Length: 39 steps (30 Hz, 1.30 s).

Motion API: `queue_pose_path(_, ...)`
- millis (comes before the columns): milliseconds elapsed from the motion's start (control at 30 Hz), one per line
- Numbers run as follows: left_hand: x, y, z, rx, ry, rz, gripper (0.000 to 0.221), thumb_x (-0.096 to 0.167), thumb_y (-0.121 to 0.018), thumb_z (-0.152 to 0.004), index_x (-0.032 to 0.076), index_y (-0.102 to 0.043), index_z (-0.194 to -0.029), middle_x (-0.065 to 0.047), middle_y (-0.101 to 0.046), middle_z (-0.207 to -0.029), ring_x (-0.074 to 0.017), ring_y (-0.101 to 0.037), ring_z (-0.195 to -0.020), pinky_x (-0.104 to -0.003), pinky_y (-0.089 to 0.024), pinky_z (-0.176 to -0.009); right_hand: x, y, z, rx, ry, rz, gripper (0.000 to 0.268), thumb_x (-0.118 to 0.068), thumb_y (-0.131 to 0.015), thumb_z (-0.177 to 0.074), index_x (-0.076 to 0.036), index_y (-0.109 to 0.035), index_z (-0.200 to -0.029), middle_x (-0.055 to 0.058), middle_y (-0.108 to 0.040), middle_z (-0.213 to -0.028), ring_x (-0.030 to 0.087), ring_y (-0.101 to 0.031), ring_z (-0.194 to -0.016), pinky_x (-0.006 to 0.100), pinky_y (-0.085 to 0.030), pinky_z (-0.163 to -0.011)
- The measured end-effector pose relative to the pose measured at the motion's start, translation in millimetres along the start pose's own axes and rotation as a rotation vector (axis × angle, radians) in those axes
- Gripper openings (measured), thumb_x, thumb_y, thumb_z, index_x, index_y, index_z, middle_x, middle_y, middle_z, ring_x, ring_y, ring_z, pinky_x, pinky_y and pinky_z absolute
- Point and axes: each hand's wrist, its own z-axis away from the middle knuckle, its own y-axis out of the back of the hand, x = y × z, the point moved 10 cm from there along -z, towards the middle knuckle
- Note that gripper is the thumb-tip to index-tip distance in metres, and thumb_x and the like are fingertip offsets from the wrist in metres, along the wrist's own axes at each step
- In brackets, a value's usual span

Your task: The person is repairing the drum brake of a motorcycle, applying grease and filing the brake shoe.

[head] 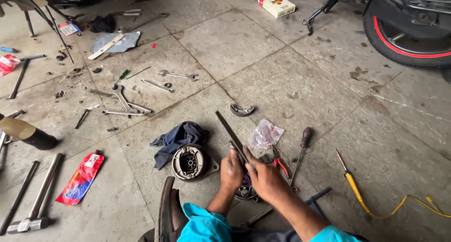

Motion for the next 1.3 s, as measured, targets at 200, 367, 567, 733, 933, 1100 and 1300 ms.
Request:
queue_pose_path(200,-20,18,-5,0.085,-0.045,0.091,0.066,0.042,-0.033,-0.113,0.0,-0.055,-0.067,-0.004,-0.052,-0.057,-0.0171,-0.047,-0.054,-0.038,-0.038,-0.05,9,-27,20,0.108,0.264,-0.071,0.057,-0.028,-0.055,-0.101,-0.019,-0.042,-0.156,0.021,-0.071,-0.072,0.033,-0.073,-0.061,0.045,-0.056,-0.056)
queue_pose_path(367,38,-8,5,-0.187,-0.128,0.201,0.061,0.044,-0.03,-0.107,0.002,-0.072,-0.094,-0.001,-0.068,-0.069,-0.014,-0.06,-0.062,-0.032,-0.05,-0.058,29,19,-14,0.019,-0.155,0.024,0.053,-0.032,-0.057,-0.102,-0.035,-0.046,-0.154,0.019,-0.067,-0.063,0.028,-0.069,-0.055,0.042,-0.052,-0.055)
queue_pose_path(567,-37,25,-17,0.065,-0.294,-0.018,0.072,0.052,-0.025,-0.116,-0.012,-0.055,-0.13,-0.02,-0.061,-0.121,-0.0244,-0.056,-0.111,-0.037,-0.044,-0.095,61,38,19,0.092,-0.016,-0.25,0.06,-0.026,-0.057,-0.1,-0.029,-0.042,-0.158,0.016,-0.062,-0.061,0.023,-0.063,-0.056,0.039,-0.055,-0.054)
queue_pose_path(733,-31,28,-20,0.008,0.064,0.041,0.08,0.063,-0.022,-0.106,-0.004,-0.064,-0.117,-0.019,-0.067,-0.115,-0.024,-0.061,-0.105,-0.034,-0.045,-0.098,33,48,39,-0.011,0.134,-0.015,0.058,-0.027,-0.059,-0.098,-0.034,-0.043,-0.153,0.012,-0.073,-0.073,0.026,-0.074,-0.064,0.039,-0.057,-0.057)
queue_pose_path(933,-17,38,-18,0.001,0.239,0.184,0.077,0.066,-0.024,-0.1,0.002,-0.062,-0.119,-0.015,-0.068,-0.113,-0.021,-0.062,-0.102,-0.033,-0.048,-0.094,22,16,52,-0.15,0.126,0.161,0.076,-0.026,-0.061,-0.093,-0.038,-0.031,-0.162,0.012,-0.073,-0.088,0.031,-0.074,-0.063,0.041,-0.061,-0.059)
queue_pose_path(1100,-21,-4,-3,-0.233,0.12,0.178,0.079,0.064,-0.019,-0.105,-0.001,-0.065,-0.103,-0.014,-0.063,-0.09,-0.0194,-0.06,-0.085,-0.034,-0.051,-0.076,-6,11,28,0.005,0.184,0.169,0.07,-0.023,-0.06,-0.098,-0.036,-0.031,-0.161,0.016,-0.075,-0.093,0.034,-0.074,-0.07,0.046,-0.06,-0.067)
queue_pose_path(1300,3,6,-7,-0.218,0.099,0.306,0.075,0.06,-0.023,-0.108,0.002,-0.066,-0.086,-0.006,-0.067,-0.075,-0.0165,-0.061,-0.07,-0.031,-0.05,-0.065,10,-5,34,0.004,0.171,0.029,0.066,-0.023,-0.061,-0.096,-0.031,-0.037,-0.156,0.017,-0.078,-0.094,0.033,-0.076,-0.073,0.046,-0.061,-0.066)
